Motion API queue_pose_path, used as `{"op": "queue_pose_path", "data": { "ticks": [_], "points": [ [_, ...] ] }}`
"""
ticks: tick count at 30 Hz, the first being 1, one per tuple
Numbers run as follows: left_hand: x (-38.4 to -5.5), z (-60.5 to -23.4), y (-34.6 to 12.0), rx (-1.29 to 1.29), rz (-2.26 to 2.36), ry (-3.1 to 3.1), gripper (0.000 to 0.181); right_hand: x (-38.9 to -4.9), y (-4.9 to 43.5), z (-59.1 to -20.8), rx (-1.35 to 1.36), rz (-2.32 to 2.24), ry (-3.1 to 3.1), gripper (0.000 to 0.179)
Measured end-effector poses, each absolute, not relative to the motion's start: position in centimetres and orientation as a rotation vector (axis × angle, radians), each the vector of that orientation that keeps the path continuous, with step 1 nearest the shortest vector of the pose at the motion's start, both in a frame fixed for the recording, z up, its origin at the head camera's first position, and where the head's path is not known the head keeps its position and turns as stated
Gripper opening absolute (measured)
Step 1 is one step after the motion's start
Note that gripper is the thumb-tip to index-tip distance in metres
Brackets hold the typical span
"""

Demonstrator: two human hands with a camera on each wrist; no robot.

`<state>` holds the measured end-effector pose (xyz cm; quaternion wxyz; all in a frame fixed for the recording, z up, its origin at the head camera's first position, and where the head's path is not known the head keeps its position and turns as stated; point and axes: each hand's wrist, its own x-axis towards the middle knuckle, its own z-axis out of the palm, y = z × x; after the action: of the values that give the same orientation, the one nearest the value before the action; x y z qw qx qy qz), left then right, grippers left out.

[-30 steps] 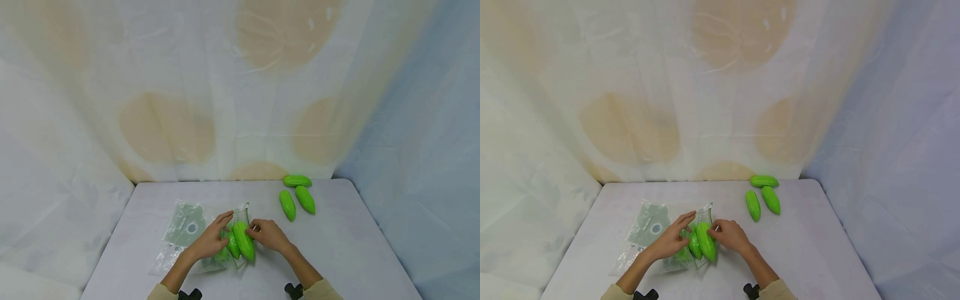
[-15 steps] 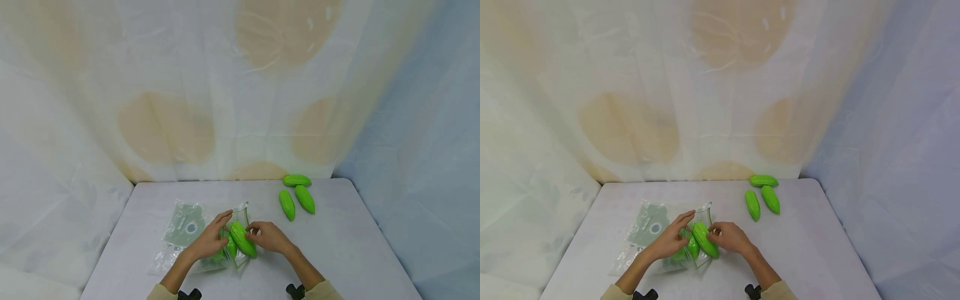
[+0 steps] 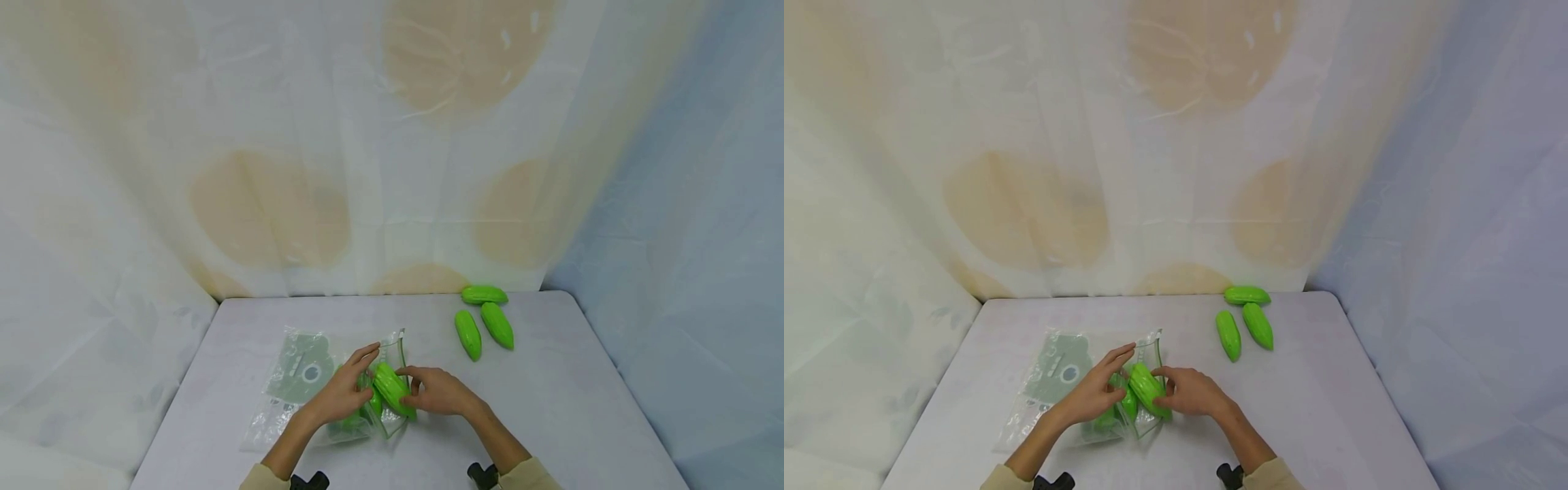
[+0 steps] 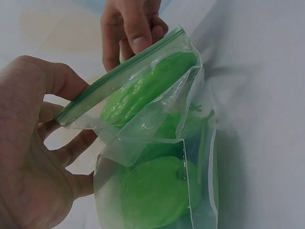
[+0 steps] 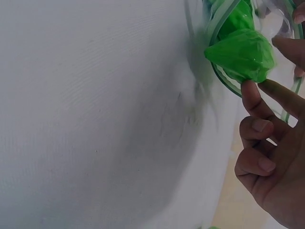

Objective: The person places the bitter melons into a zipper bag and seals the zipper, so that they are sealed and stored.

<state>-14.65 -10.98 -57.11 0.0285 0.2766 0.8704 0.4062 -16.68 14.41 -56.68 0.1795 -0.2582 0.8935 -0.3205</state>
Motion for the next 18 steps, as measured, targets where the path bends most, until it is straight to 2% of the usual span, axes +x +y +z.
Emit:
{"op": "queue_pose_path", "data": {
  "ticks": [6,18],
  "points": [
    [-14.71,-57.11,-10.96,0.854,1.249,2.690,0.077,-16.73,14.51,-56.92,-0.774,-0.874,2.517,0.063],
    [-14.74,-56.68,-10.73,0.859,1.257,2.672,0.075,-17.02,14.31,-56.99,-0.800,-0.888,2.557,0.056]
  ]
}}
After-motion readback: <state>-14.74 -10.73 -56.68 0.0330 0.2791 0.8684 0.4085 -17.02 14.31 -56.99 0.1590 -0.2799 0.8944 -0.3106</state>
